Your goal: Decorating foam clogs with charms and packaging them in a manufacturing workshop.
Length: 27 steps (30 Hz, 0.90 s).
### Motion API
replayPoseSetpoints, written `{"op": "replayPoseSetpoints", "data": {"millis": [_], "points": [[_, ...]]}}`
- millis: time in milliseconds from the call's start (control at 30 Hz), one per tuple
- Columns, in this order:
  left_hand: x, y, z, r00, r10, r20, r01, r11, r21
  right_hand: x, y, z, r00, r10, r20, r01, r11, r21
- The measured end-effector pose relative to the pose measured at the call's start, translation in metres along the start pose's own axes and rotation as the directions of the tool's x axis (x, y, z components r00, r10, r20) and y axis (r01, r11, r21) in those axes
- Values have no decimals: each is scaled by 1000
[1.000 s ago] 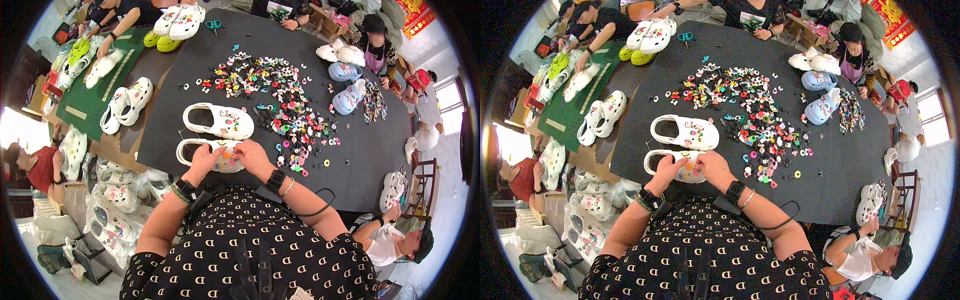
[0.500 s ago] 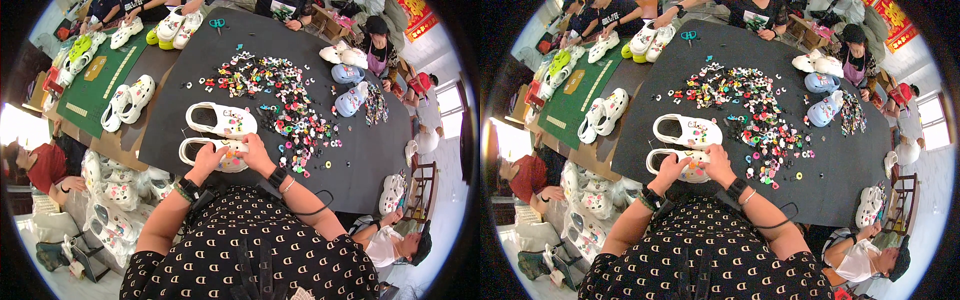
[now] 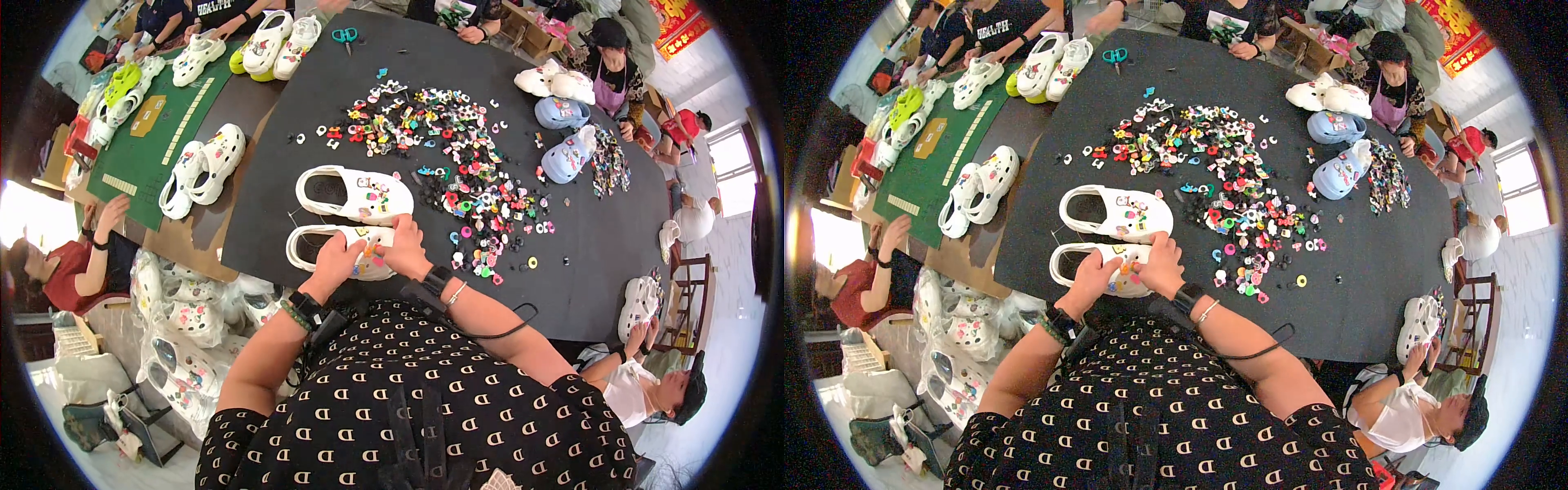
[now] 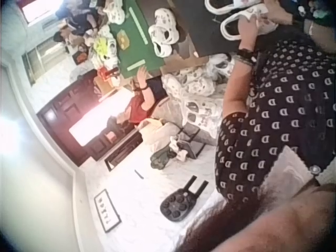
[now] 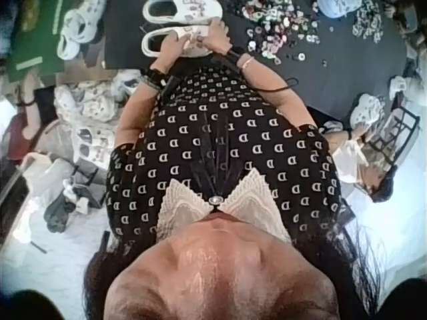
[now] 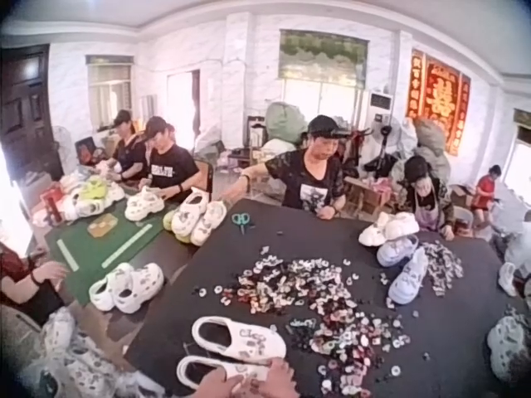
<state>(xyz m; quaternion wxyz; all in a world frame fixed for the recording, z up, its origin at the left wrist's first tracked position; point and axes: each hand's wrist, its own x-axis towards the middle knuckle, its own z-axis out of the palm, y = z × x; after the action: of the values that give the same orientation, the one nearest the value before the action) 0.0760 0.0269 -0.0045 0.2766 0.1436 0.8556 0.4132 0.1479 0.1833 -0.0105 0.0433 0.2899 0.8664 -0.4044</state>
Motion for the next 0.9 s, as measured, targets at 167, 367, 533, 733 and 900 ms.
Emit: {"op": "replayPoseSetpoints", "data": {"millis": [167, 367, 533, 733, 900], "points": [[-4, 1, 9, 996, 2, -86, 11, 989, 150, 6, 23, 3, 996, -92, -9, 92, 990, 108], [-6, 16, 4, 996, 8, -88, 11, 977, 214, 5, 37, -12, 954, -127, 271, -96, 727, 680], [-1, 7, 8, 994, 38, -106, -11, 971, 240, 1, 20, -28, 924, -67, 376, -230, 689, 687], [-2, 5, 9, 995, 38, -88, -14, 965, 260, 7, 26, -14, 943, -2, 332, -216, 755, 619], [-7, 12, 11, 985, 141, -97, -122, 977, 177, 13, 39, -3, 971, 3, 240, -130, 848, 514]]}}
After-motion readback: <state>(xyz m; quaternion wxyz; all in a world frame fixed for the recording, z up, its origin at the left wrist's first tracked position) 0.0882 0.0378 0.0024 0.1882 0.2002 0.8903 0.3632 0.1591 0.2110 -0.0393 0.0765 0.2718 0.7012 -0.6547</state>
